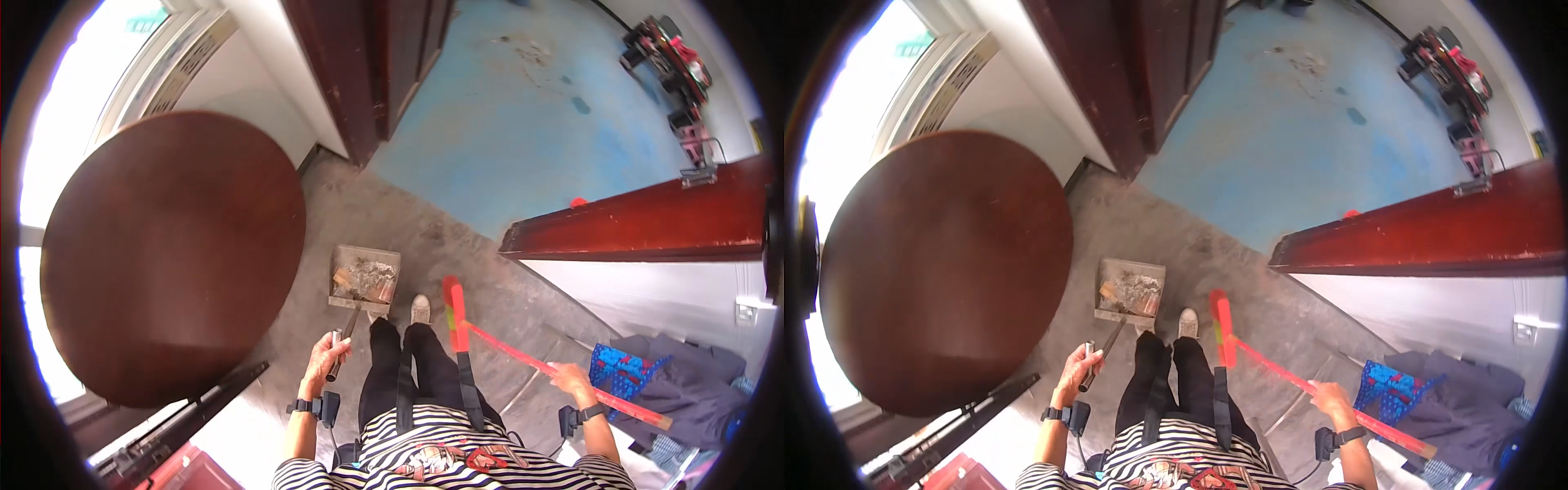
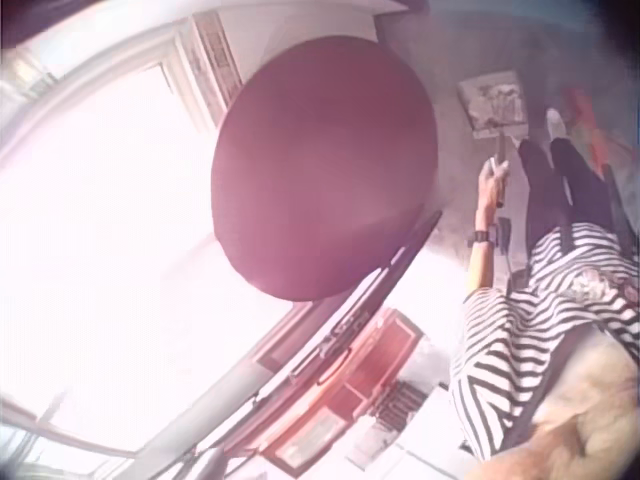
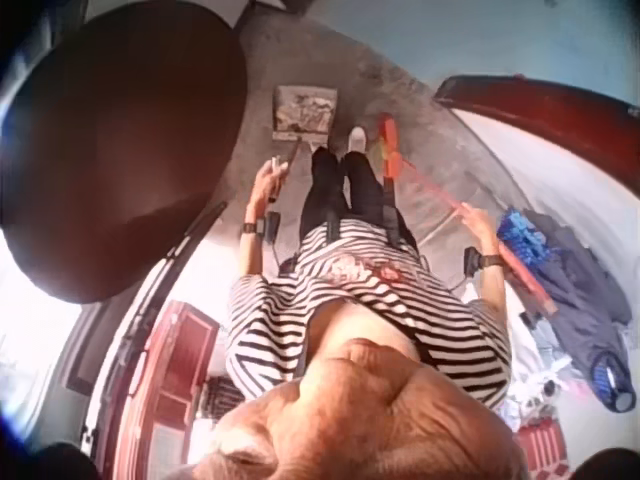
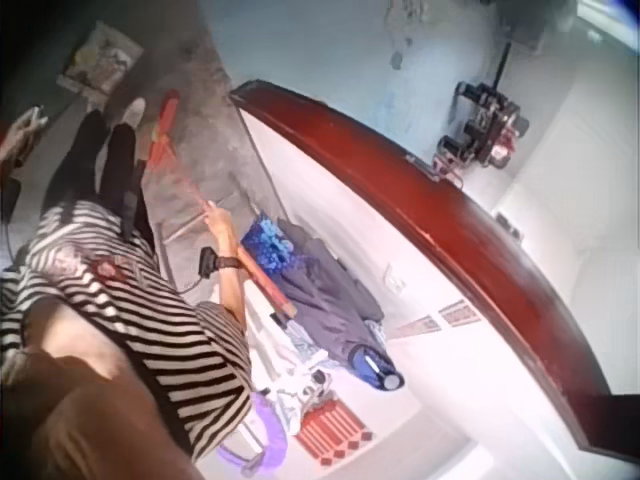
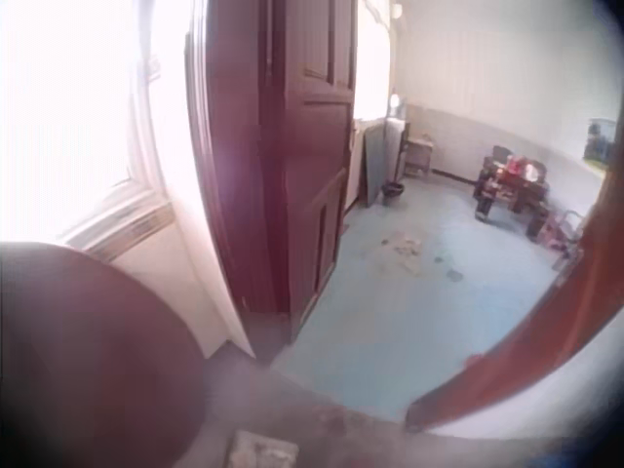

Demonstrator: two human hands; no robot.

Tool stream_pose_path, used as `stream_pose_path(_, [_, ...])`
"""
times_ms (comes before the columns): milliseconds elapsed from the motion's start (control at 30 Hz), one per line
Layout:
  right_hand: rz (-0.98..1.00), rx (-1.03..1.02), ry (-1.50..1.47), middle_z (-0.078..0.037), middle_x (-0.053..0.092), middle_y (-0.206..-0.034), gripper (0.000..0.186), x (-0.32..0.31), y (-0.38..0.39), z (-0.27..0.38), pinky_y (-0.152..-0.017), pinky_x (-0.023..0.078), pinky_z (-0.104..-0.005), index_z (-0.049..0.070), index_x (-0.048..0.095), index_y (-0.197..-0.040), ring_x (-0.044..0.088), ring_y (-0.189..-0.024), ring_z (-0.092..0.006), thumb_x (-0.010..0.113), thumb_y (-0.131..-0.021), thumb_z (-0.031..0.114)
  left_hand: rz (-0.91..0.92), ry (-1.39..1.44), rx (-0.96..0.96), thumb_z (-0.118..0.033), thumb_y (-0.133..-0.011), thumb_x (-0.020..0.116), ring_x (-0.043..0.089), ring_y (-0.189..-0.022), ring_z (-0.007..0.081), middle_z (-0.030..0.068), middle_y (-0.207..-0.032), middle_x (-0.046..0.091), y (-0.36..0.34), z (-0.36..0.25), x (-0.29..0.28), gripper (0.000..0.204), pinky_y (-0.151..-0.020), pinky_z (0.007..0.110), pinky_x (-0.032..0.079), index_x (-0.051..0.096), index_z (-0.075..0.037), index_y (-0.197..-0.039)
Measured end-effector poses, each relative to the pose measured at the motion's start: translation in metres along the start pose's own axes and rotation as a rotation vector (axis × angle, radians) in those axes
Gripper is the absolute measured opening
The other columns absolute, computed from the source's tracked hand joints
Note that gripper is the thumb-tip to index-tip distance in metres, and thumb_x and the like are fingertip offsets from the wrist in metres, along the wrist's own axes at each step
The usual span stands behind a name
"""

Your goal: The person sweeps debris on a blue floor using a red broom and a metal dustpan. They gather dirt into a pile, sweep it into the dustpan, and empty the contents into a nearby trash bin. The person moves around the room to clean different areas, including near a large round table.

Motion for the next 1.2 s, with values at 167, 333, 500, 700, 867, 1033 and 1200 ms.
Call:
stream_pose_path(167, [-0.161, -0.018, -0.071, -0.017, 0.061, -0.101, 0.052, -0.062, -0.021, 0.011, -0.079, 0.047, -0.0429, 0.019, 0.050, -0.123, 0.057, -0.095, -0.0354, 0.066, -0.074, 0.025, -0.181, 0.241, -0.016, -0.019, -0.083, 0.062, 0.047, -0.051, 0.0083, 0.0028, -0.064, 0.058, -0.009, 0.033, -0.012, 0.019, -0.050, 0.022, 0.037, 0.047, -0.012, -0.073])
stream_pose_path(333, [-0.185, -0.065, -0.141, -0.020, 0.059, -0.103, 0.051, -0.107, -0.081, 0.058, -0.082, 0.046, -0.0398, 0.017, 0.049, -0.125, 0.056, -0.099, -0.0346, 0.064, -0.077, 0.026, -0.340, 0.345, -0.165, -0.022, -0.083, 0.061, 0.047, -0.047, 0.0110, 0.0077, -0.065, 0.060, -0.039, 0.116, -0.039, 0.021, -0.048, 0.023, 0.037, 0.046, -0.012, -0.073])
stream_pose_path(500, [-0.086, -0.252, -0.200, -0.021, 0.058, -0.106, 0.051, -0.148, -0.186, 0.151, -0.083, 0.045, -0.0382, 0.014, 0.046, -0.126, 0.057, -0.100, -0.0345, 0.061, -0.079, 0.027, -0.442, 0.397, -0.315, -0.028, -0.082, 0.062, 0.048, -0.048, 0.0131, 0.0078, -0.064, 0.059, -0.074, 0.166, -0.072, 0.024, -0.048, 0.025, 0.037, 0.051, -0.007, -0.074])
stream_pose_path(700, [0.074, -0.511, 0.062, -0.018, 0.062, -0.094, 0.045, -0.137, -0.291, 0.293, -0.073, 0.047, -0.0447, 0.013, 0.049, -0.122, 0.058, -0.088, -0.0370, 0.058, -0.081, 0.027, -0.704, 0.486, -0.370, -0.026, -0.084, 0.059, 0.050, -0.047, 0.0152, 0.0089, -0.061, 0.058, -0.062, 0.251, -0.081, 0.024, -0.048, 0.027, 0.040, 0.049, -0.006, -0.076])
stream_pose_path(867, [0.086, -0.808, 0.241, -0.017, 0.063, -0.087, 0.042, -0.079, -0.374, 0.399, -0.067, 0.048, -0.0452, 0.015, 0.050, -0.120, 0.060, -0.083, -0.0361, 0.057, -0.081, 0.026, -0.842, 0.707, -0.341, -0.024, -0.087, 0.055, 0.054, -0.047, 0.0196, 0.0130, -0.063, 0.058, -0.044, 0.307, -0.085, 0.023, -0.047, 0.030, 0.045, 0.048, -0.003, -0.081])
stream_pose_path(1033, [0.136, -0.745, 0.277, -0.014, 0.062, -0.098, 0.041, -0.058, -0.407, 0.453, -0.075, 0.047, -0.0435, 0.023, 0.050, -0.122, 0.059, -0.091, -0.0323, 0.055, -0.082, 0.030, -0.828, 0.851, -0.357, -0.035, -0.086, 0.056, 0.053, -0.051, 0.0198, 0.0123, -0.064, 0.058, -0.023, 0.356, -0.089, 0.032, -0.052, 0.031, 0.045, 0.049, -0.004, -0.084])
stream_pose_path(1200, [0.104, -0.499, 0.245, -0.010, 0.062, -0.104, 0.043, -0.103, -0.430, 0.419, -0.081, 0.046, -0.0393, 0.033, 0.052, -0.119, 0.059, -0.094, -0.0300, 0.057, -0.076, 0.031, -0.762, 0.963, -0.377, -0.036, -0.083, 0.060, 0.053, -0.051, 0.0209, 0.0124, -0.066, 0.059, -0.024, 0.399, -0.094, 0.034, -0.051, 0.031, 0.046, 0.048, -0.004, -0.084])
Point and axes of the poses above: each hand's wrist, its own y-axis away from the middle knuckle, its own x-axis out of the palm, z = x × y, the point moved 2 cm from there along -y, towards the middle knuckle
